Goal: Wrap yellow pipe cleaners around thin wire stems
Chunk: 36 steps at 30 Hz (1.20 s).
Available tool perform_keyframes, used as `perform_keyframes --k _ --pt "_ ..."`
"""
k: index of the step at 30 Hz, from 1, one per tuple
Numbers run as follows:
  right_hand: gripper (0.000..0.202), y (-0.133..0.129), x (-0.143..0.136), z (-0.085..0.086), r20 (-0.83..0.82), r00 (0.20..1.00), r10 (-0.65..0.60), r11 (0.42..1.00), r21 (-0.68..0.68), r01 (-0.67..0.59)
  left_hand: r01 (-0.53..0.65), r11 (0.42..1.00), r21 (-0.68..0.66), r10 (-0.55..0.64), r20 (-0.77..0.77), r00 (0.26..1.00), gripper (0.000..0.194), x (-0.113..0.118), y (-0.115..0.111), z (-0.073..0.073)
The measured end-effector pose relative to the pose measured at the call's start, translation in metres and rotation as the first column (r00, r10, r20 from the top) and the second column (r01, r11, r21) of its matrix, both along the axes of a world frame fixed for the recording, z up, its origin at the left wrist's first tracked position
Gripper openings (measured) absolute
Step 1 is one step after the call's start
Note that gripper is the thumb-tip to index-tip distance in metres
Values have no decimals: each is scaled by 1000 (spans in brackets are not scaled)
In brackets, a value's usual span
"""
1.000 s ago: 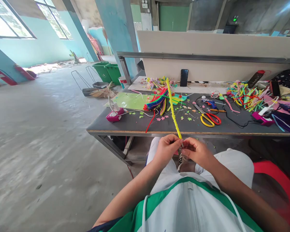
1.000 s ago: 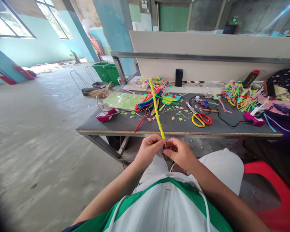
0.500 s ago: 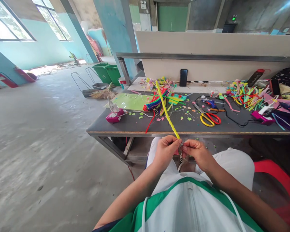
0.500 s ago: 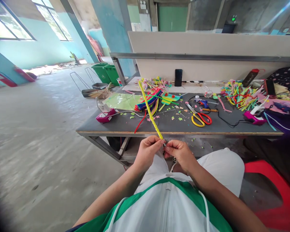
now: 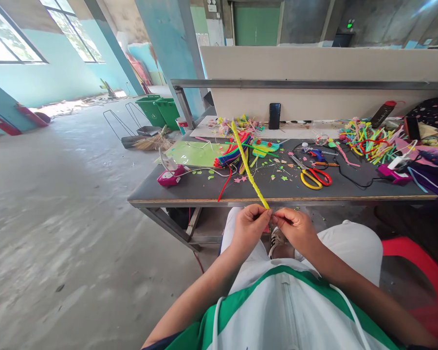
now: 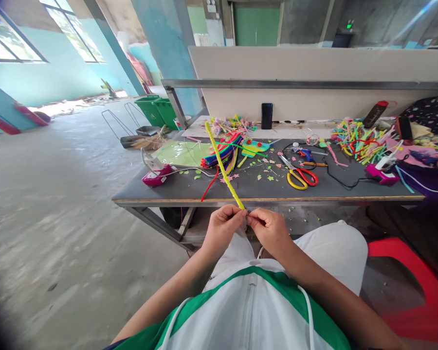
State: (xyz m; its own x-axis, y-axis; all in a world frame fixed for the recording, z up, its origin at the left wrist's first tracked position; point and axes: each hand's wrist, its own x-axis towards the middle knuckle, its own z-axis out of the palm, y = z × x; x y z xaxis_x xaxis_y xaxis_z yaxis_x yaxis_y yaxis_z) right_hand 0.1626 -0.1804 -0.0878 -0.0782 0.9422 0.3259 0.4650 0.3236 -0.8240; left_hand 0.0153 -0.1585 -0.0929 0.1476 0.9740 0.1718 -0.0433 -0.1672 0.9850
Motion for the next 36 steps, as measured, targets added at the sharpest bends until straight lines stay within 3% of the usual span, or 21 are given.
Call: perform_keyframes --k 3,6,9,15,22,32,36 --pt "14 -1 1 4 -11 999 -41 999 8 41 -62 998 28 62 -9 998 24 -1 1 1" --pt "15 -3 1 9 -76 995 -65 993 -100 57 -119 992 34 119 6 993 22 -4 1 2" --pt "20 -5 1 11 -202 979 -32 983 -184 -6 -139 990 6 139 46 989 21 -7 2 3" --pt "24 -6 -2 3 -469 881 62 975 -159 -154 -171 985 -21 173 133 976 21 -13 7 3" --pt "24 -2 -5 6 -467 882 65 964 -200 -177 -75 997 -29 79 191 978 23 -13 4 2" --pt "21 0 -8 6 -520 854 10 960 -234 -154 117 991 -69 -93 277 956 23 -8 -6 12" --pt "20 5 -9 4 -499 866 -7 944 -289 -160 160 987 -18 -150 253 956 24 -7 -6 8"
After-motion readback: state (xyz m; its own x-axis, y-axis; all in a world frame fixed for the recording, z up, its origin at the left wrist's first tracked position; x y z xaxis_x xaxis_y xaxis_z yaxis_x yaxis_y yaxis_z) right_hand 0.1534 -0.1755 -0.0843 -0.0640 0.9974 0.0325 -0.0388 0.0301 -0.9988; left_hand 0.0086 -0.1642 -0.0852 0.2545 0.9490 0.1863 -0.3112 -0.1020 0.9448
